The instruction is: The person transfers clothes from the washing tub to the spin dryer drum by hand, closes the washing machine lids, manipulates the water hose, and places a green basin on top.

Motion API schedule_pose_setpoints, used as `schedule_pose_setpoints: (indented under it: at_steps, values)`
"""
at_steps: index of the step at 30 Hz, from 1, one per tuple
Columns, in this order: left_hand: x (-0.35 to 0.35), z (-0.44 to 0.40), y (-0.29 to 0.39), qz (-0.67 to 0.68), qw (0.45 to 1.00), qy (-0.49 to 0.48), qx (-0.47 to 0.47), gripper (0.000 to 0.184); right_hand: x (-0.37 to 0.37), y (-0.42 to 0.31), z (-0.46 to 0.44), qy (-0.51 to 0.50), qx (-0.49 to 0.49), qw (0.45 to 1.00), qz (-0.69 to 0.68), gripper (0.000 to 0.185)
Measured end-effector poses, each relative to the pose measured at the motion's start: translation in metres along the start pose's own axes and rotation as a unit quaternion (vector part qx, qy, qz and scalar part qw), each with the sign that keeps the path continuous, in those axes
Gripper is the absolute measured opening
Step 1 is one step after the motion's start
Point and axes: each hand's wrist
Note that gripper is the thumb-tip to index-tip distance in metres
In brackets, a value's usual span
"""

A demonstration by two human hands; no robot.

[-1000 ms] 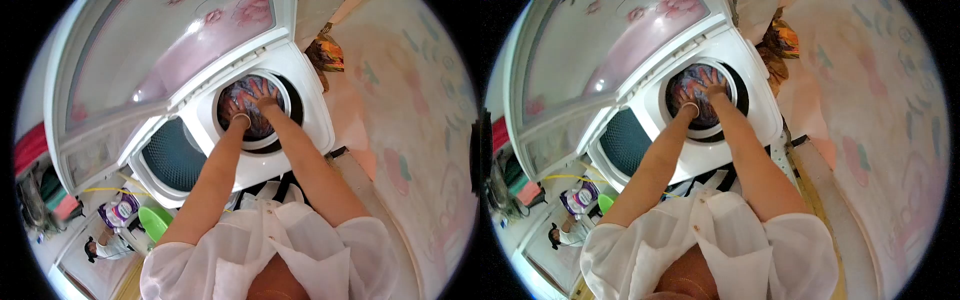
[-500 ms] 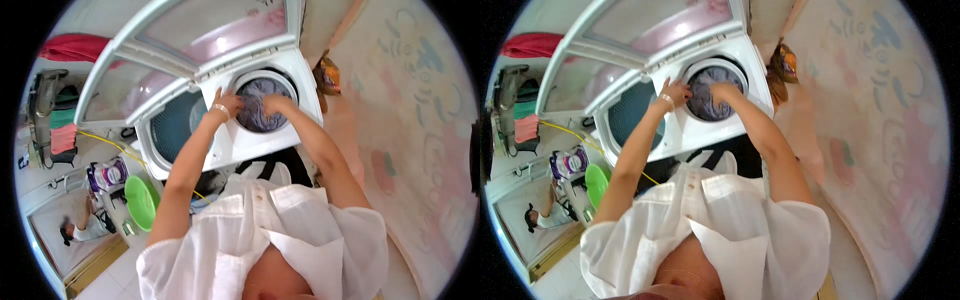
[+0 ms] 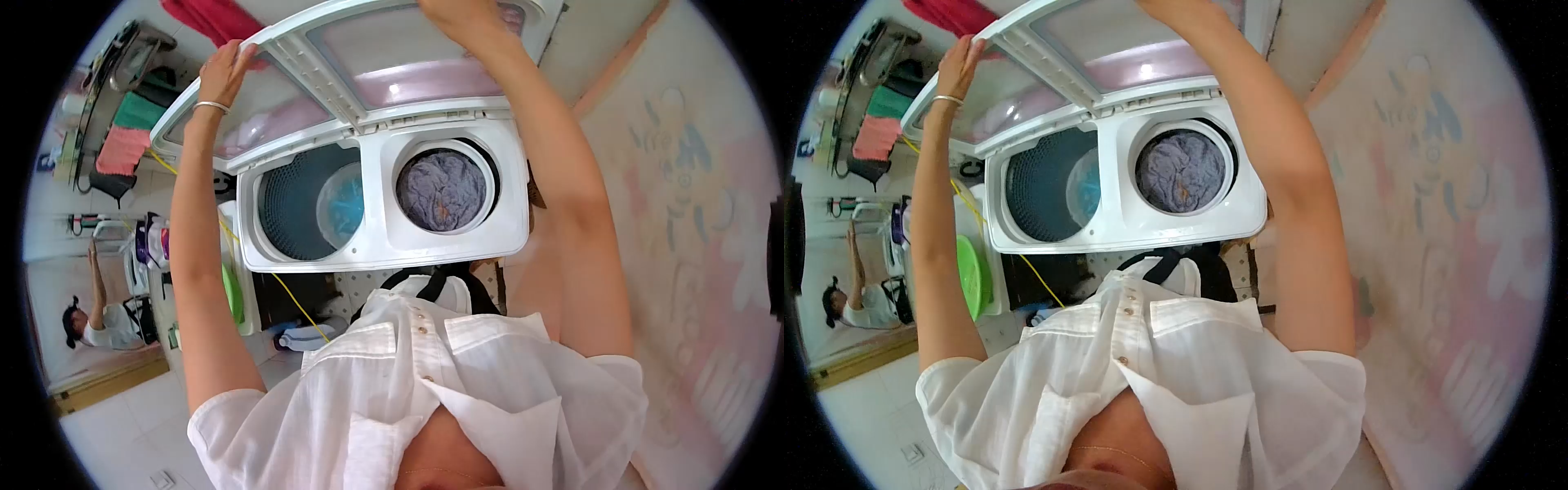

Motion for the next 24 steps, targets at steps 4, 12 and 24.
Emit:
schedule_pose_setpoints:
  at_steps: [4,12,24]
  values:
    - [-0.019,0.079,0.027,0.008,0.994,0.037,0.100,0.036,-0.030,-0.025,0.052,-0.090,-0.023,0.990,-0.102,0.024]
    - [0.041,0.266,0.103,0.020,0.966,-0.160,0.202,0.052,0.035,-0.052,0.196,-0.272,-0.300,0.905,-0.132,0.029]
    - [0.211,0.341,0.138,0.063,0.964,-0.171,0.195,0.078,0.176,-0.067,0.277,-0.364,-0.255,0.889,-0.110,0.038]
Point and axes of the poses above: each hand's wrist, its own z-axis away from the middle knuckle, its own x-axis out of the palm, y = z × x, and after that the axes turned 15 degrees about -y, right-handed
